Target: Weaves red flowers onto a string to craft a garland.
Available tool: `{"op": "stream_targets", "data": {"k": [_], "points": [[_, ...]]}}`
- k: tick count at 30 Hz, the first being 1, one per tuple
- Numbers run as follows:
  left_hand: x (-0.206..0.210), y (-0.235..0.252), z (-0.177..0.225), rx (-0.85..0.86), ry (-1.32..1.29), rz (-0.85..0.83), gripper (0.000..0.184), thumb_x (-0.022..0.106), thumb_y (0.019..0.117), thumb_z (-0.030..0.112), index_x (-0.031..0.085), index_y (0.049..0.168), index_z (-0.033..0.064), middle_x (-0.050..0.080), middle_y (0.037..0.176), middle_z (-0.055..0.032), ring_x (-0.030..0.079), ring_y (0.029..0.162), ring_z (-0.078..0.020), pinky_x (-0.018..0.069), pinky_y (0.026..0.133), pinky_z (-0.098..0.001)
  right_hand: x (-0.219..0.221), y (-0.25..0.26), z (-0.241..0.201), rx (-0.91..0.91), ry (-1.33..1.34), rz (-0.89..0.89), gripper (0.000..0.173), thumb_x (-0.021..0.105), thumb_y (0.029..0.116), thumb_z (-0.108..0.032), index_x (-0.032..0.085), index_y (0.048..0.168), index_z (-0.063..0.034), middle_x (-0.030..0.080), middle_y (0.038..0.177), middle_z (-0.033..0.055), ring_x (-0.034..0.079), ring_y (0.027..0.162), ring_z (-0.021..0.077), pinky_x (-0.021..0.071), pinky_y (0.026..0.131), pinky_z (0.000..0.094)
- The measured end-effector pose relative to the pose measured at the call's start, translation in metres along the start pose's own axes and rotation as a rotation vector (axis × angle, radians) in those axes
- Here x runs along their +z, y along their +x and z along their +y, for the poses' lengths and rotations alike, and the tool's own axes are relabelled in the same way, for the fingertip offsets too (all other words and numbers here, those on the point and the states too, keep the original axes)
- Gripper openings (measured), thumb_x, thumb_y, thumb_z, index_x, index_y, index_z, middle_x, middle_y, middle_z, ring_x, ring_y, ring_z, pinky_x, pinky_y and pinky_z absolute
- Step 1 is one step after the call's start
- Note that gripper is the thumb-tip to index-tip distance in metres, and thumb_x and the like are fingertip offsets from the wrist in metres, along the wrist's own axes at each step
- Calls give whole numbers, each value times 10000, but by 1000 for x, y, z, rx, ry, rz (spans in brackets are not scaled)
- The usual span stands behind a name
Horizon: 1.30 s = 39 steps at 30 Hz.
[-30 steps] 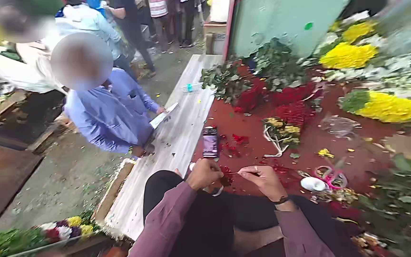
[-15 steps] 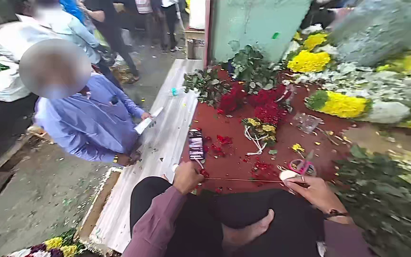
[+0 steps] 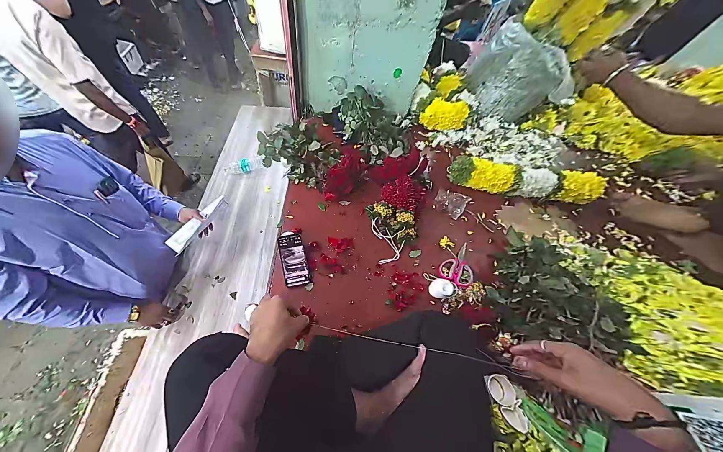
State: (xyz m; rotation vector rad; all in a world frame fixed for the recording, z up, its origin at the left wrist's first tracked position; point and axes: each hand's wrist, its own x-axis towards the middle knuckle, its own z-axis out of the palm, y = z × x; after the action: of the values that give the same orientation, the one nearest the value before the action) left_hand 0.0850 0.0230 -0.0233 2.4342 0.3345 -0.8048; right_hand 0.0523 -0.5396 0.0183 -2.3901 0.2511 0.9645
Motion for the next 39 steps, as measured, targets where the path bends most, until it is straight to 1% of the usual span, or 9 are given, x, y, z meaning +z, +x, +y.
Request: {"op": "stream_targets", "data": {"k": [3,7,13,17,20,25,30,34,39], "points": [[-4,-3,-4,25,-40,-1,268,774,808,431,787,849,166,739,819,-50,715,803,-259,574,769,-585,21,55,-57,-117,-191,190,401,698,934,-458,727,1245,-207,738,1166,74,694,1095,294,522,965,641],[5,-3,-1,35,-31,-51,267,773,785,459,791,826,196,721,788,-26,694,783,-237,565,746,-560,74,170,-192,-398,68,269,274,640,984,-342,771,1100,-131,745,1096,70,697,1061,211,551,977,512],[20,7,-2,-7,-64,-171,271,776,792,473,792,838,206,723,796,-15,699,814,-225,564,771,-538,176,336,-305,-27,-64,147,418,657,913,-503,771,1083,-139,745,1124,116,680,1124,318,511,965,616],[26,13,-4,46,-113,-161,275,796,785,452,773,804,179,735,803,-32,713,827,-242,571,794,-574,216,384,-307,13,-115,243,560,790,754,-580,765,1085,-129,725,1149,168,657,1138,395,489,951,698],[25,18,-2,74,-88,-160,225,775,788,414,772,824,192,724,858,-31,687,916,-265,549,778,-582,220,392,-301,-42,-72,298,322,786,787,-413,780,1008,-179,744,1083,133,677,1085,366,499,904,679],[33,12,12,136,-92,-159,248,777,793,434,775,835,190,729,856,-48,691,912,-285,549,775,-591,224,394,-283,-107,-144,257,574,761,800,-608,739,1191,-188,719,1187,149,630,1191,397,464,990,691],[39,24,2,97,-33,-169,299,782,757,485,773,851,201,735,869,-57,698,905,-303,542,792,-621,226,396,-295,-114,-147,352,231,775,791,-397,786,996,-291,754,1081,26,681,1095,286,514,921,638],[30,10,1,117,-52,-158,253,775,783,430,767,821,180,728,837,-51,693,889,-292,543,767,-600,205,351,-272,-219,117,322,177,804,849,-214,793,1020,-171,768,1030,48,721,1014,229,566,946,546],[28,16,10,124,-8,-173,259,758,789,444,769,830,188,729,823,-35,696,860,-268,532,797,-599,180,308,-226,-171,489,240,160,705,925,-85,745,1077,-53,746,975,115,697,724,217,595,643,420]]}}
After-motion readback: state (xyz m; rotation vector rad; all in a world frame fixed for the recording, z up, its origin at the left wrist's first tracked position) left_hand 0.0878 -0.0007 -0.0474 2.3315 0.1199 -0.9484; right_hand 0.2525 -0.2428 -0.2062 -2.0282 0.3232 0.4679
